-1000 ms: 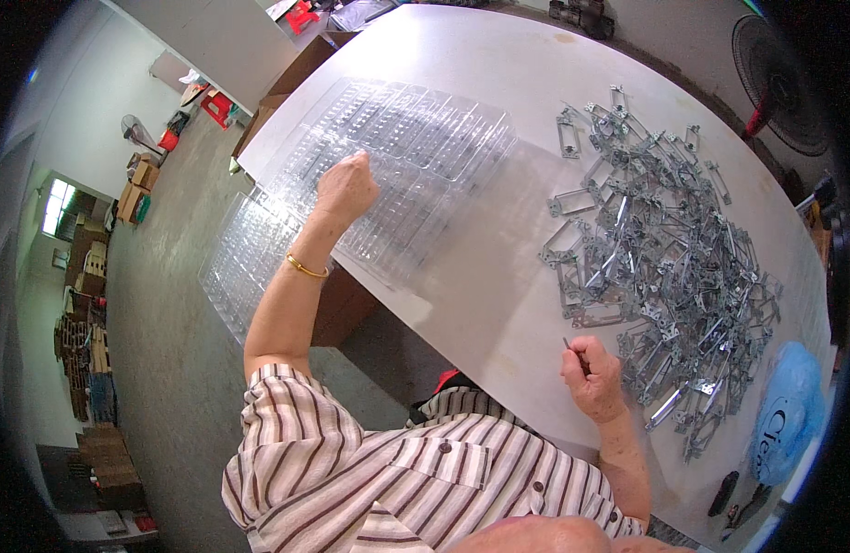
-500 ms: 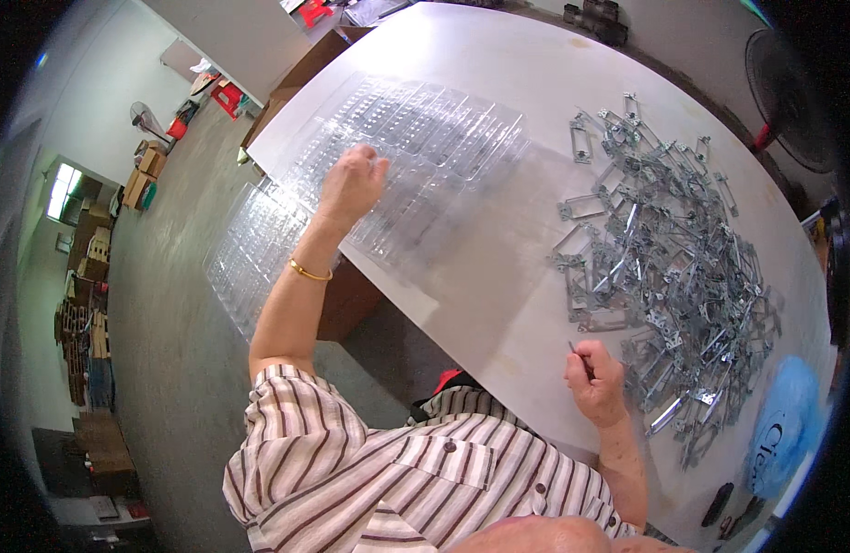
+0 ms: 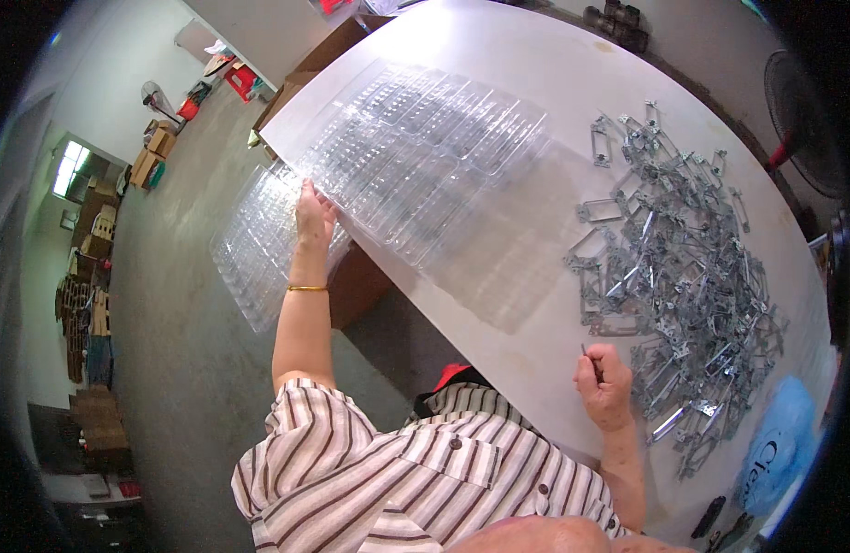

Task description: The person assembles metal components by attaching small clips to metal frames by hand and places the assembled pieces into a plastic tray.

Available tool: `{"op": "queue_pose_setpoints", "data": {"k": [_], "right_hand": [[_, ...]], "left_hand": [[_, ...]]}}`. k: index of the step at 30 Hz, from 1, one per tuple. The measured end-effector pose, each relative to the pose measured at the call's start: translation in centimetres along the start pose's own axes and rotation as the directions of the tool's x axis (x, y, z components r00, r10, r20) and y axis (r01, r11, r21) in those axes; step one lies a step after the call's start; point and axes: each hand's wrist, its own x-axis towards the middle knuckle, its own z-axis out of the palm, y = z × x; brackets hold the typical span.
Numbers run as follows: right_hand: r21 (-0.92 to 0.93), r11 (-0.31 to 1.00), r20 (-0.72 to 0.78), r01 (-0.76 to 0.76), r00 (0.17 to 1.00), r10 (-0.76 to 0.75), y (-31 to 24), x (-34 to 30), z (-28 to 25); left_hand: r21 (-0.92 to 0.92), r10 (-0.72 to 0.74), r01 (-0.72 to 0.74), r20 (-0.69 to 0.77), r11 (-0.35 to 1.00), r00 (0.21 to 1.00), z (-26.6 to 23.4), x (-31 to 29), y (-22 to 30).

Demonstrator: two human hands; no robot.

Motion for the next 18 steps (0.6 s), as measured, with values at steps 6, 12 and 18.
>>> {"op": "queue_pose_setpoints", "data": {"k": [6,12,18], "right_hand": [[0.003,1.000,0.018,-0.011,1.000,0.011,-0.2,0.0,0.0],[0.000,1.000,0.001,0.008,1.000,-0.008,-0.5,0.1,-0.1],[-0.004,1.000,-0.001,0.022,1.000,-0.022,-0.1,0.2,0.1]], "left_hand": [[0.006,0.046,-0.047,0.060,0.999,0.997,1.3,0.2,-0.1],[0.051,0.047,-0.050,0.069,0.997,0.997,1.4,1.3,-0.3],[0.135,0.053,-0.059,0.046,0.989,0.998,1.2,2.4,-0.9]]}}
